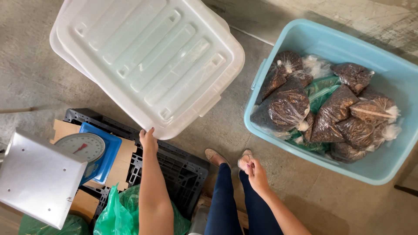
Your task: Clean a large plastic liner and organize bags of coffee beans in storage bins.
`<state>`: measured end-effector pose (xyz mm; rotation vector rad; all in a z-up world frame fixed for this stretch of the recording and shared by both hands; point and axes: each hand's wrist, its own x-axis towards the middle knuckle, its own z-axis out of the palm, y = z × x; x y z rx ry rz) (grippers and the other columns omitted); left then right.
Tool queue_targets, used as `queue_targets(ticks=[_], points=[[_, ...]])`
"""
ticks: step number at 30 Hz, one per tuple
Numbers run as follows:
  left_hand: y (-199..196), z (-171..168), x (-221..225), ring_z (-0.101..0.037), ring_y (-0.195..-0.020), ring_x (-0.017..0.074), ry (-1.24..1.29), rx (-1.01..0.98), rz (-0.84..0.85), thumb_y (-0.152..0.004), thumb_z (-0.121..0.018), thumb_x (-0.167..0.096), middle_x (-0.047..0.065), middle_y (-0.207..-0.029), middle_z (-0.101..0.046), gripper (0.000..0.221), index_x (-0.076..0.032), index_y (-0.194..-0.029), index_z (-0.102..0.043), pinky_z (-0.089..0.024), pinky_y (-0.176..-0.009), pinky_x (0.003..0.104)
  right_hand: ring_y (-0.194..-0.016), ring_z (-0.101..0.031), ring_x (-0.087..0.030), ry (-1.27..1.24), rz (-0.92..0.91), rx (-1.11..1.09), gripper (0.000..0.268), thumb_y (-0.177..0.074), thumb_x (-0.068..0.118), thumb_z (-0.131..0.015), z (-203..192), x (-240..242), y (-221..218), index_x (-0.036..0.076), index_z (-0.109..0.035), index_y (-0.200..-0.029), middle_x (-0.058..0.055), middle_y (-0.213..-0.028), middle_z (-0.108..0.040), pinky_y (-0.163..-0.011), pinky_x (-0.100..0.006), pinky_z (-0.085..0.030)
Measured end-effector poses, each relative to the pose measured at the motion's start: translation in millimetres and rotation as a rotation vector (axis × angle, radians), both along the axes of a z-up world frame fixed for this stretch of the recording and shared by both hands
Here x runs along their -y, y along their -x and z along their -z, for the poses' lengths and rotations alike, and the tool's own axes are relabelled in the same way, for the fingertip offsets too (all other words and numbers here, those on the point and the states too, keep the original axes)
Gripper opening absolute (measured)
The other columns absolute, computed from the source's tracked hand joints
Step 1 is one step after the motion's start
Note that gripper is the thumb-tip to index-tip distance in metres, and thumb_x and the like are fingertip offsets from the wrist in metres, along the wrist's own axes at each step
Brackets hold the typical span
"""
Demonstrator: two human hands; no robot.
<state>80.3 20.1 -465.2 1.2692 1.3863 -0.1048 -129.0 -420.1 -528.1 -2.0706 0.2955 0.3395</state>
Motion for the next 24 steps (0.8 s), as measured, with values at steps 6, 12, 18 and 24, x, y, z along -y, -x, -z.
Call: queue_targets(ticks=[6,12,18,24], points=[[39.1,-24.8,92.7,-0.042,-0.134,0.0605,-0.213,0.355,1.022,-0.082,-0.085,-0.032,0.042,-0.135,-0.054,0.081,0.012,-0.140,-0.050,-0.032,-0.116,0.065,-0.072,-0.071,-0.032,-0.068,0.049,0.093,0.011,-0.096,0.019,-0.068,-49.8,-65.4,-48.4,0.015,-0.062,-0.104,-0.012,-0.074,-0.066,-0.067,-0.038,-0.056],[119.5,60.5,130.3,-0.075,-0.081,0.0304,-0.083,0.482,1.170,-0.084,-0.071,0.003,0.020,-0.077,-0.075,0.008,0.000,-0.090,-0.077,-0.057,-0.073,0.047,-0.067,-0.060,-0.018,-0.474,0.276,0.131,0.006,-0.104,0.016,-0.061,-85.2,-128.1,-110.1,0.011,-0.059,-0.105,-0.008,-0.075,-0.062,-0.069,-0.033,-0.054],[31.4,-25.8,80.2,-0.064,-0.053,0.0211,-0.614,0.396,0.896,-0.089,-0.068,-0.004,0.010,-0.062,-0.067,0.012,-0.014,-0.085,-0.072,-0.051,-0.053,0.036,-0.116,-0.064,-0.047,-0.414,0.198,-0.077,0.036,-0.103,0.024,-0.061,-129.6,-105.9,-142.7,0.009,-0.048,-0.133,-0.028,-0.134,-0.054,-0.090,-0.059,-0.057],[-48.1,-12.3,22.3,-0.060,-0.051,0.0137,-0.914,0.375,0.778,-0.080,-0.075,-0.004,0.004,-0.060,-0.061,0.015,-0.016,-0.082,-0.066,-0.048,-0.052,0.024,-0.098,-0.071,-0.037,-0.310,0.297,-0.152,0.020,-0.099,0.017,-0.066,-68.2,-67.1,-89.0,0.012,-0.062,-0.118,-0.016,-0.120,-0.062,-0.077,-0.048,-0.061]])
